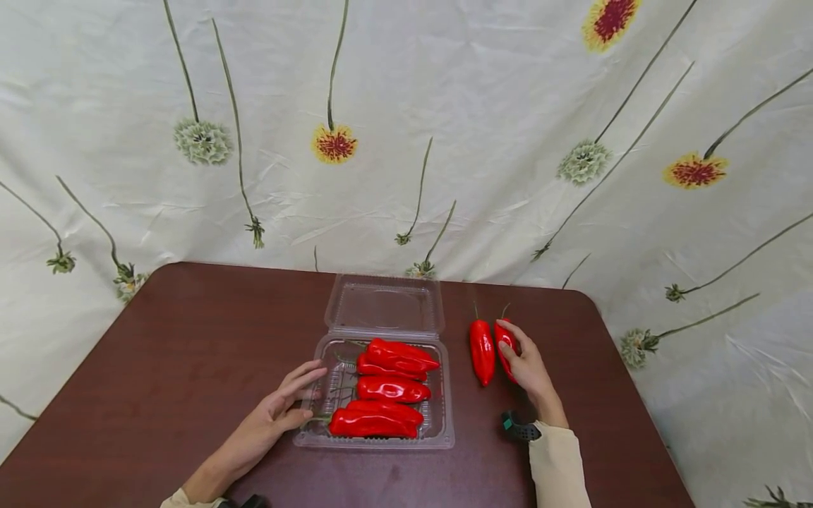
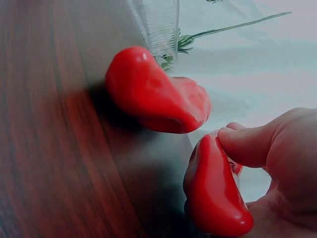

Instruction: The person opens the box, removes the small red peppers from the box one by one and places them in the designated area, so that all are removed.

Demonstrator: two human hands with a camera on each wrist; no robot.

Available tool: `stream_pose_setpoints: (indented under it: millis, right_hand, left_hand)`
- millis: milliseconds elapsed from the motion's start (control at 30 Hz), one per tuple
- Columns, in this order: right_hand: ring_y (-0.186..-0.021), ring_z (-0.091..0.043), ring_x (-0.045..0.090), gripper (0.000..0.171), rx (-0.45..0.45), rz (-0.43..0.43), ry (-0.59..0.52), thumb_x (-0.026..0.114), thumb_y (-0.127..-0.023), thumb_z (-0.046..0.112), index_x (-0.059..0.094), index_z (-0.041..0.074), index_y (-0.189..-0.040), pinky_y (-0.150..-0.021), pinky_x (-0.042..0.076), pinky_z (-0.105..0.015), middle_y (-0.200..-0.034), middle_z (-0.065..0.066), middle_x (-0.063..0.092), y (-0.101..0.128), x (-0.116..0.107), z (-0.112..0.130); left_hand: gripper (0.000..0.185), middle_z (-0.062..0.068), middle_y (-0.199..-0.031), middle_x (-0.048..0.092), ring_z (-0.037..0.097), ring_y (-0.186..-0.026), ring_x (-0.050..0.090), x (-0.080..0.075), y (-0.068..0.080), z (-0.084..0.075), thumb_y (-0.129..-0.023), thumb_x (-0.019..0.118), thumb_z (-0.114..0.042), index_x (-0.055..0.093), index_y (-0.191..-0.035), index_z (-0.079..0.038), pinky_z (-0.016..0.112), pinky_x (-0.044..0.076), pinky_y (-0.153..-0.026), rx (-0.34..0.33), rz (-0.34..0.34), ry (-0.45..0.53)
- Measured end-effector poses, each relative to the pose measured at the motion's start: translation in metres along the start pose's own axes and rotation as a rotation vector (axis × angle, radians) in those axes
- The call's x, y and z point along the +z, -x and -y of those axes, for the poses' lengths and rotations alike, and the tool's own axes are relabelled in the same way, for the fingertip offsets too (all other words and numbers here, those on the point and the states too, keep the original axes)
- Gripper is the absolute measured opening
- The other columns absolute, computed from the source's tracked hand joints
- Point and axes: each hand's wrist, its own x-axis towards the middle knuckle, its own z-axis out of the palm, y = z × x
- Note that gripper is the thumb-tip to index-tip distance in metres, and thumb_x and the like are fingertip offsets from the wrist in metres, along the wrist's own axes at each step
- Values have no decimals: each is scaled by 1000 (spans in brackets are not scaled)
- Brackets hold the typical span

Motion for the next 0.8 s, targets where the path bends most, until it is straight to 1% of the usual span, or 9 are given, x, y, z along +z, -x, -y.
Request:
stream_pose_setpoints:
  millis: [67, 133, 300, 400, 467, 600, 667, 733, 800]
  right_hand:
    - [-110, -30, 45, 48, -2, -1, 5, 53, -103, 11, 44, 14, -151, -85, 39, -31, -135, -21, 48, -1, 0, -1]
    - [-108, -30, 46, 49, -10, -1, 12, 53, -103, 11, 44, 14, -151, -83, 39, -30, -135, -21, 49, -1, 1, -1]
    - [-112, -31, 45, 48, -40, 5, -3, 50, -104, 6, 44, 11, -151, -82, 41, -24, -142, -21, 47, 0, 1, -1]
    - [-111, -31, 44, 49, -49, 7, -16, 46, -103, 0, 44, 9, -151, -79, 41, -23, -141, -22, 46, 0, 2, 0]
    - [-112, -30, 42, 49, -41, 4, -16, 44, -103, -2, 44, 9, -151, -80, 41, -24, -142, -21, 45, 0, 2, 0]
    - [-122, -33, 41, 49, -1, -7, -21, 43, -103, -1, 42, 10, -151, -92, 37, -29, -148, -22, 42, 1, 4, 3]
    - [-126, -33, 40, 49, 21, -16, -27, 43, -103, -1, 42, 9, -151, -96, 35, -30, -150, -22, 41, 2, 5, 5]
    - [-122, -33, 42, 49, 39, -23, -33, 43, -103, -1, 42, 9, -151, -93, 37, -29, -144, -23, 44, 3, 6, 6]
    - [-111, -31, 46, 49, 49, -26, -22, 45, -103, 0, 42, 9, -152, -84, 40, -27, -134, -23, 47, 4, 7, 8]
  left_hand:
    - [60, 0, -167, 12, 34, -134, 39, 0, 0, 0, -102, 55, -10, 33, -157, -14, 24, 42, -101, -7, 0, 6]
    - [60, 0, -167, 12, 37, -135, 37, 1, 0, -1, -102, 55, -10, 33, -157, -14, 25, 42, -100, -16, -2, 11]
    - [59, -1, -166, 13, 40, -136, 36, 1, 0, -1, -102, 55, -10, 33, -157, -13, 25, 43, -100, -20, -7, 14]
    - [59, -1, -166, 13, 38, -135, 37, 1, 0, -1, -102, 55, -10, 34, -157, -13, 25, 42, -101, -16, -8, 8]
    - [59, -2, -166, 13, 37, -135, 37, 1, 0, -1, -102, 55, -11, 34, -157, -14, 25, 42, -101, -18, -8, 7]
    - [59, -2, -166, 12, 34, -134, 38, 1, 1, 0, -102, 55, -11, 34, -157, -14, 25, 42, -101, -18, -4, 12]
    - [59, -1, -167, 12, 32, -134, 39, 1, 1, 0, -102, 55, -11, 33, -157, -14, 24, 42, -101, -13, 0, 12]
    - [59, 0, -167, 11, 31, -133, 40, 0, 1, 0, -102, 55, -10, 33, -157, -14, 24, 42, -101, -7, 3, 12]
    - [59, 0, -167, 12, 29, -133, 41, 0, 1, 1, -102, 55, -10, 34, -157, -15, 24, 42, -100, -4, 1, 11]
